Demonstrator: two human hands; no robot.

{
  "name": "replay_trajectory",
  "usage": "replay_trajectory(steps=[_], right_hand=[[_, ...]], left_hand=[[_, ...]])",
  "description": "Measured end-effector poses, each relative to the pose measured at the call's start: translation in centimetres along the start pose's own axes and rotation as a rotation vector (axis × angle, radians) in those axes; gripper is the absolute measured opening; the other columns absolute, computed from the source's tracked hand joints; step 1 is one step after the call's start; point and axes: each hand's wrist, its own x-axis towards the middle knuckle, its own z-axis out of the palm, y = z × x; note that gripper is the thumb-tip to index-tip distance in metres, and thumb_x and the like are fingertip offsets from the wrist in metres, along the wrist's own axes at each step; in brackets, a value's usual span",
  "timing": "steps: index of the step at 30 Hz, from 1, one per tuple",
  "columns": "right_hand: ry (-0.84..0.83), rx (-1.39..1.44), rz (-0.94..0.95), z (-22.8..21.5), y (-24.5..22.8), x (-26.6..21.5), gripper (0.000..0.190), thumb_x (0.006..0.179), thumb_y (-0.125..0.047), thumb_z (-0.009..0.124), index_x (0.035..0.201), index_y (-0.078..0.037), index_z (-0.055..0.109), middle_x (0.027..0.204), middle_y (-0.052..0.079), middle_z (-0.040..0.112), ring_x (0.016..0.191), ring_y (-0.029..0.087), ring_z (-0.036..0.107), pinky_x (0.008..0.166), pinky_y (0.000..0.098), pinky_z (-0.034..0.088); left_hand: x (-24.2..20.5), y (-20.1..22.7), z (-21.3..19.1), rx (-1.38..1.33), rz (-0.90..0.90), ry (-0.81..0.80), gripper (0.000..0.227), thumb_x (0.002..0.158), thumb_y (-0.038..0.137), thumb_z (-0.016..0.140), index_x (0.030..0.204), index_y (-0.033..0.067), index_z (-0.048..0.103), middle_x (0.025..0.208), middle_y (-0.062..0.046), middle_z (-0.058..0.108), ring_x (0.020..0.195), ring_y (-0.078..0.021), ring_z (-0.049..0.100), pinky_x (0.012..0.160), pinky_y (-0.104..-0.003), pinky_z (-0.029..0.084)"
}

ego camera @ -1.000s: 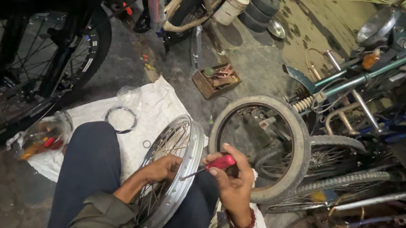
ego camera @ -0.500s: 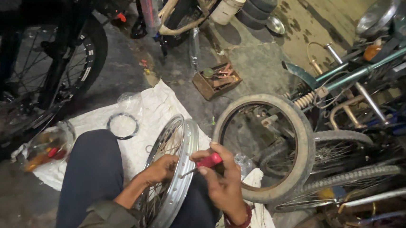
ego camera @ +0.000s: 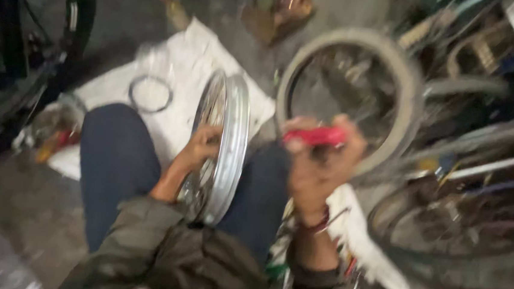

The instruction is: The person sits on the floor and uses a red-handled screwdriver to tighten or adjust the nipples on a bicycle rim held between their legs. The person rotates the rim periodically to access different sections while working in a cluttered workshop.

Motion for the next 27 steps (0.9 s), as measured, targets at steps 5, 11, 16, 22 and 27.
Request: replay_trajectory(steps=[5,11,16,22,27], right_hand=[[0.114,0.091,0.087,-1.0,-0.6,-0.3,0.050,0.109,-0.001,0.075,0.142,-0.008,0.038,0.119,0.018,0.071,0.105,0.022,0.070,0.098,0.0327,0.059],[0.019,0.129,0.149,-0.4,0.0,-0.4,0.059,0.116,0.001,0.073,0.154,-0.013,0.030,0.124,0.018,0.064,0.112,0.023,0.067,0.104,0.0340,0.057],[-0.001,0.173,0.107,0.4,1.1,0.1,0.064,0.113,-0.007,0.067,0.155,-0.018,0.020,0.128,0.019,0.065,0.110,0.024,0.068,0.099,0.0349,0.059],[0.022,0.225,0.120,0.7,2.8,0.3,0.063,0.116,-0.004,0.062,0.159,-0.017,0.017,0.130,0.018,0.062,0.111,0.024,0.067,0.103,0.0356,0.056],[0.003,0.212,0.096,0.3,4.0,0.9,0.064,0.117,-0.005,0.062,0.160,-0.019,0.016,0.129,0.016,0.061,0.111,0.025,0.067,0.102,0.0347,0.055]], left_hand=[[-0.5,1.9,1.5,-0.205,0.143,0.200,0.027,0.090,0.004,0.063,0.117,0.0003,0.069,0.102,-0.005,0.073,0.089,-0.0134,0.068,0.079,-0.028,0.054],[0.0,6.1,4.3,-0.232,0.007,0.353,0.024,0.093,-0.009,0.058,0.112,0.0003,0.070,0.090,-0.008,0.072,0.070,-0.0144,0.068,0.061,-0.029,0.056],[0.0,8.5,4.5,-0.322,-0.124,0.407,0.028,0.087,-0.013,0.052,0.105,-0.0023,0.072,0.087,-0.014,0.076,0.064,-0.0190,0.070,0.056,-0.032,0.058],[-0.2,8.0,4.5,-0.372,-0.192,0.311,0.030,0.081,-0.012,0.050,0.102,-0.0051,0.070,0.086,-0.014,0.074,0.066,-0.0207,0.071,0.062,-0.033,0.061],[-0.8,8.3,5.0,-0.415,-0.098,0.303,0.031,0.084,-0.009,0.051,0.108,-0.0066,0.070,0.093,-0.013,0.073,0.075,-0.0199,0.069,0.071,-0.032,0.057]])
